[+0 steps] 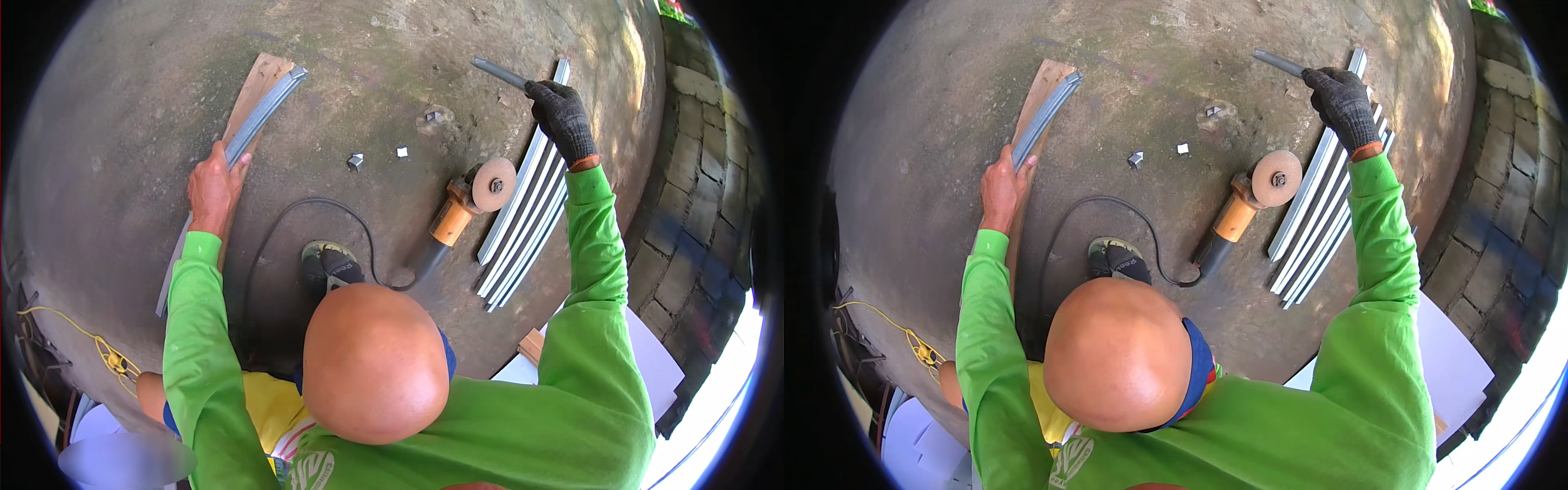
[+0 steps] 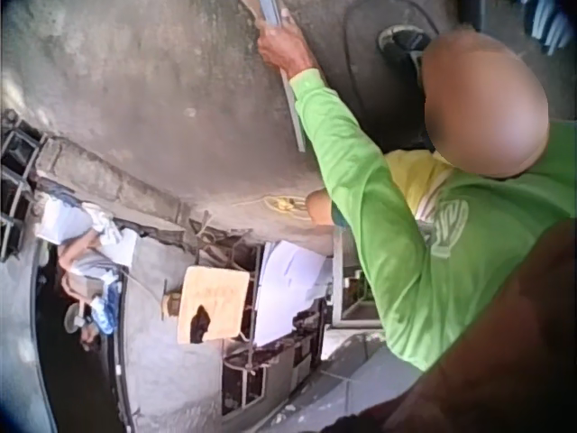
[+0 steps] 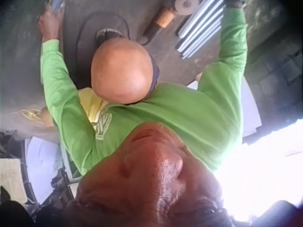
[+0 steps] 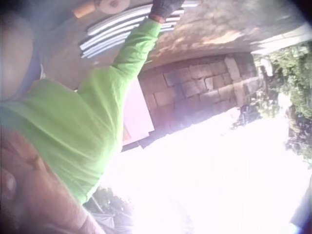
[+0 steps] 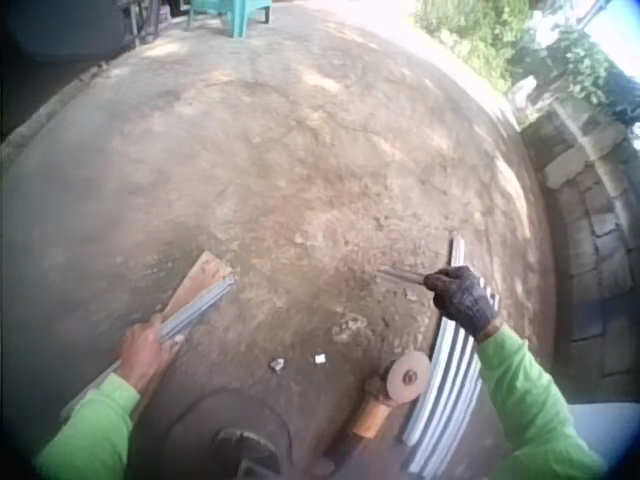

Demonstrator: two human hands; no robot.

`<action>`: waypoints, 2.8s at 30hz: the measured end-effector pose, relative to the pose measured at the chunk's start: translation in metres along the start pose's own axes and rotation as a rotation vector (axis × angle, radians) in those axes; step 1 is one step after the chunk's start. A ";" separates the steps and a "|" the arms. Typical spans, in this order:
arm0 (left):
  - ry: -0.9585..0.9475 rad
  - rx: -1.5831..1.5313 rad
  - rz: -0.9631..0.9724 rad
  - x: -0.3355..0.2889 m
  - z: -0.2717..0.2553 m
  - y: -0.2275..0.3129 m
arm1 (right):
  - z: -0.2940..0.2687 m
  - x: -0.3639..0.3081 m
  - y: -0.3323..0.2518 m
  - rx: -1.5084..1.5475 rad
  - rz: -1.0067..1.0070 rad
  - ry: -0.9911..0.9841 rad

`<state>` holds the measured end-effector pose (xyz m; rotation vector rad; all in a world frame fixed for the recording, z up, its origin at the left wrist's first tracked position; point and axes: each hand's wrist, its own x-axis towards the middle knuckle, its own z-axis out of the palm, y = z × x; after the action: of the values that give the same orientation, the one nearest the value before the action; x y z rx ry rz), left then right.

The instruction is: Cutting metal strips with an angle grinder.

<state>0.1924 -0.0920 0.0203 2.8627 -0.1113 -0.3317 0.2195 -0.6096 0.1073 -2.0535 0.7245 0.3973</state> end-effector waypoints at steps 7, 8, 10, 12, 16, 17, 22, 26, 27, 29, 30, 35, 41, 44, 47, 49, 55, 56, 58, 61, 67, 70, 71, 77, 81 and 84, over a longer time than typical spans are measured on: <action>-0.022 -0.063 0.018 -0.059 -0.017 0.034 | 0.025 -0.095 -0.006 0.878 -0.116 -0.519; -0.081 -0.124 0.002 -0.069 -0.018 0.033 | 0.044 -0.114 -0.009 0.902 -0.119 -0.611; -0.166 -0.249 -0.030 -0.088 -0.025 0.023 | 0.087 -0.143 -0.015 0.929 -0.076 -0.701; -0.177 -0.350 -0.035 -0.098 -0.021 0.006 | 0.124 -0.155 -0.002 0.890 -0.059 -0.682; -0.284 -0.511 -0.016 -0.106 -0.016 -0.008 | 0.171 -0.171 0.028 0.104 -0.363 -0.212; -0.276 -0.515 -0.026 -0.105 -0.015 -0.012 | 0.179 -0.174 0.029 0.099 -0.371 -0.221; -0.373 -0.590 -0.062 -0.104 -0.010 -0.020 | 0.197 -0.190 0.035 -0.558 -0.946 0.002; -0.387 -0.655 -0.048 -0.109 -0.005 -0.021 | 0.200 -0.186 0.027 -0.700 -1.145 -0.071; -0.421 -0.643 -0.055 -0.111 -0.001 -0.024 | 0.200 -0.180 0.022 -0.730 -1.244 -0.110; -0.457 -0.637 -0.056 -0.113 0.004 -0.022 | 0.196 -0.153 0.013 -0.759 -0.807 -0.072; -0.468 -0.587 -0.061 -0.115 0.004 -0.018 | 0.189 -0.137 0.022 -0.664 -0.782 0.050; -0.489 -0.589 -0.110 -0.119 0.010 -0.029 | 0.199 -0.177 0.026 -0.644 -0.856 -0.092; -0.541 -0.656 -0.078 -0.125 0.008 -0.021 | 0.200 -0.137 0.054 -0.782 -0.768 0.031; -0.549 -0.609 -0.049 -0.129 0.010 -0.029 | 0.204 -0.157 0.051 -0.537 -0.795 -0.039; -0.556 -0.625 -0.064 -0.133 0.011 -0.026 | 0.206 -0.184 0.053 -0.701 -0.883 -0.143; -0.523 -0.587 -0.031 -0.132 0.009 -0.025 | 0.205 -0.159 0.062 -0.694 -0.815 -0.098; -0.408 -0.387 0.030 -0.134 -0.010 -0.010 | 0.187 -0.173 0.040 -0.638 -0.696 0.075; -0.408 -0.387 0.030 -0.133 -0.010 -0.008 | 0.187 -0.185 0.035 -0.619 -0.812 0.074; -0.339 -0.291 0.095 -0.132 -0.010 -0.004 | 0.189 -0.188 0.044 -0.656 -0.849 0.073; -0.266 -0.217 0.145 -0.130 -0.010 0.001 | 0.193 -0.179 0.066 -0.834 -0.755 0.001; -0.107 -0.151 0.176 -0.131 -0.012 0.006 | 0.193 -0.194 0.066 -0.675 -0.686 0.148; -0.022 -0.141 0.219 -0.128 -0.013 0.006 | 0.195 -0.202 0.059 -0.528 -0.611 0.117; -0.024 -0.139 0.228 -0.129 -0.011 0.006 | 0.194 -0.203 0.059 -0.392 -0.580 0.092; 0.220 -0.180 0.353 -0.131 -0.005 0.003 | 0.189 -0.213 0.063 -0.256 -0.724 0.117; 0.304 -0.174 0.361 -0.133 -0.003 0.002 | 0.196 -0.216 0.060 -0.042 -0.551 0.057; 0.373 -0.152 0.385 -0.134 -0.003 0.002 | 0.201 -0.215 0.066 -0.118 -0.777 0.168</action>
<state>0.0625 -0.0793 0.0523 2.6206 -0.5280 0.2566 0.0101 -0.3963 0.0675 -2.3088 -0.0423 -0.1833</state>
